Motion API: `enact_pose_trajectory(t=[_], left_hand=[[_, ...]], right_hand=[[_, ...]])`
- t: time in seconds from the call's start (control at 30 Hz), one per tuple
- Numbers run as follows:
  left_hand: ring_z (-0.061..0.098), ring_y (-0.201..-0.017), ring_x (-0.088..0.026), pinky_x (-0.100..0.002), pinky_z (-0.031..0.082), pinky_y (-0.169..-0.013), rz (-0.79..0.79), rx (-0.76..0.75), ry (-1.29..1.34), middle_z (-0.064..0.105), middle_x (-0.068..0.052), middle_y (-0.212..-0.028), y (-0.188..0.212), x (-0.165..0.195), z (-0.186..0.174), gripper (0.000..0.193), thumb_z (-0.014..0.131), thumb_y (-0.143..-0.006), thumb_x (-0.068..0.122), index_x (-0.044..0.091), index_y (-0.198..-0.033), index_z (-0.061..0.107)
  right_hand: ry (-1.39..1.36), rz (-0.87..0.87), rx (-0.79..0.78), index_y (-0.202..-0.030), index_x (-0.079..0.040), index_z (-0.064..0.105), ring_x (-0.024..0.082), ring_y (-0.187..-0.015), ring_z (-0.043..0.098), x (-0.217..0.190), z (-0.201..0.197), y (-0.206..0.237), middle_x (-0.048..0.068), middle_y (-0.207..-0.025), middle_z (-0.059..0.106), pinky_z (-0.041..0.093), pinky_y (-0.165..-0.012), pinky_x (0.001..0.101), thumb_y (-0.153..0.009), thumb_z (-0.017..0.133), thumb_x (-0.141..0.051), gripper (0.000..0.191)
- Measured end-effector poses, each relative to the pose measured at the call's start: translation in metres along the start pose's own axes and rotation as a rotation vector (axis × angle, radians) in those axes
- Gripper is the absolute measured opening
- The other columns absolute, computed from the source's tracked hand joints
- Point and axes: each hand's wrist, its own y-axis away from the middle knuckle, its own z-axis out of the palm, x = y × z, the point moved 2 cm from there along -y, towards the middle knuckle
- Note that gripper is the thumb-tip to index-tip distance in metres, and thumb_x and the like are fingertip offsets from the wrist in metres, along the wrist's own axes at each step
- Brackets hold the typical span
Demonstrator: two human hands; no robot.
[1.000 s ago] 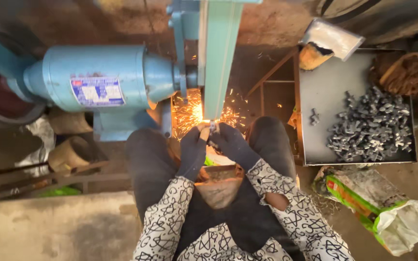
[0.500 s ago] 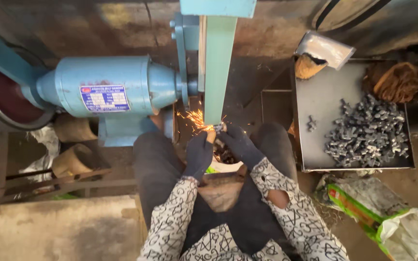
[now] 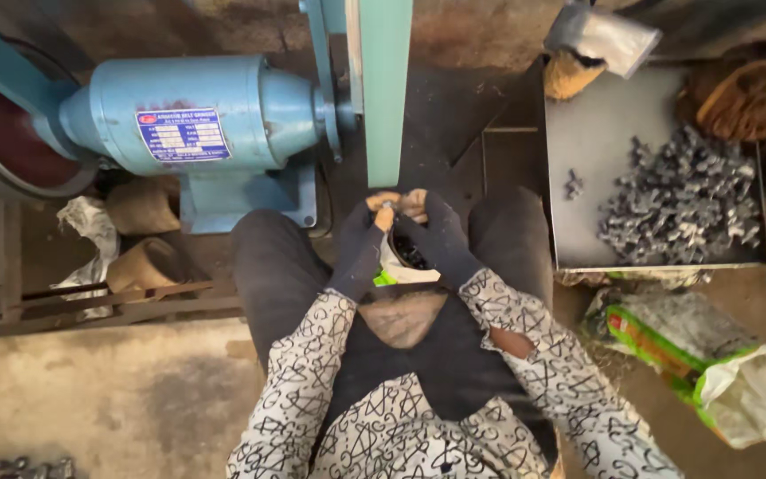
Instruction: The person sits on the floor at a belt grinder, picks small metal castings from a tray, and presses each against the moving abrasive belt, producing sparks as the edges are ground. Ground parts are placed into a container between the legs, and the person repeats the cycle with more parts from the tray.
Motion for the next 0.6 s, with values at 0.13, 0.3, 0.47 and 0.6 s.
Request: enact_pose_trajectory(t=[0.13,0.3,0.47,0.6], left_hand=[[0.064,-0.102,-0.012,-0.028,0.051,-0.093,-0.104,0.024,0.207,0.071,-0.005,-0.113,-0.001,-0.008,0.002,0.030,0.059,-0.105,0.021,-0.002,-0.124,0.067],[0.065,-0.094,-0.008,-0.025,0.052,-0.085,-0.070,0.155,-0.077,0.074,-0.004,-0.103,-0.011,-0.012,-0.007,0.029,0.060,-0.104,0.022,-0.002,-0.117,0.070],[0.063,-0.069,-0.010,-0.027,0.049,-0.061,-0.140,0.295,-0.165,0.072,-0.004,-0.082,-0.021,-0.027,-0.006,0.028,0.065,-0.099,0.022,-0.002,-0.112,0.074],[0.061,-0.068,-0.008,-0.028,0.050,-0.061,-0.119,0.245,-0.010,0.070,-0.001,-0.080,-0.026,-0.037,0.008,0.024,0.066,-0.100,0.023,0.000,-0.106,0.073]], right_hand=[[-0.537,0.306,-0.149,-0.114,-0.006,0.069,0.008,-0.079,0.061,0.005,0.012,0.007,0.001,-0.089,0.068,0.051,-0.073,0.0282,-0.097,0.065,-0.021,0.024],[0.001,0.169,-0.068,-0.099,-0.003,0.069,0.011,-0.070,0.063,0.015,0.003,-0.016,0.007,-0.076,0.068,0.050,-0.066,0.0318,-0.104,0.060,-0.026,0.025],[0.092,-0.051,-0.014,-0.102,0.001,0.065,0.012,-0.078,0.064,0.030,0.003,-0.033,0.007,-0.086,0.068,0.049,-0.069,0.0331,-0.102,0.065,-0.023,0.024],[-0.085,0.150,-0.054,-0.105,0.000,0.067,0.008,-0.079,0.060,0.046,-0.002,-0.029,0.004,-0.086,0.069,0.050,-0.069,0.0305,-0.101,0.062,-0.023,0.023]])
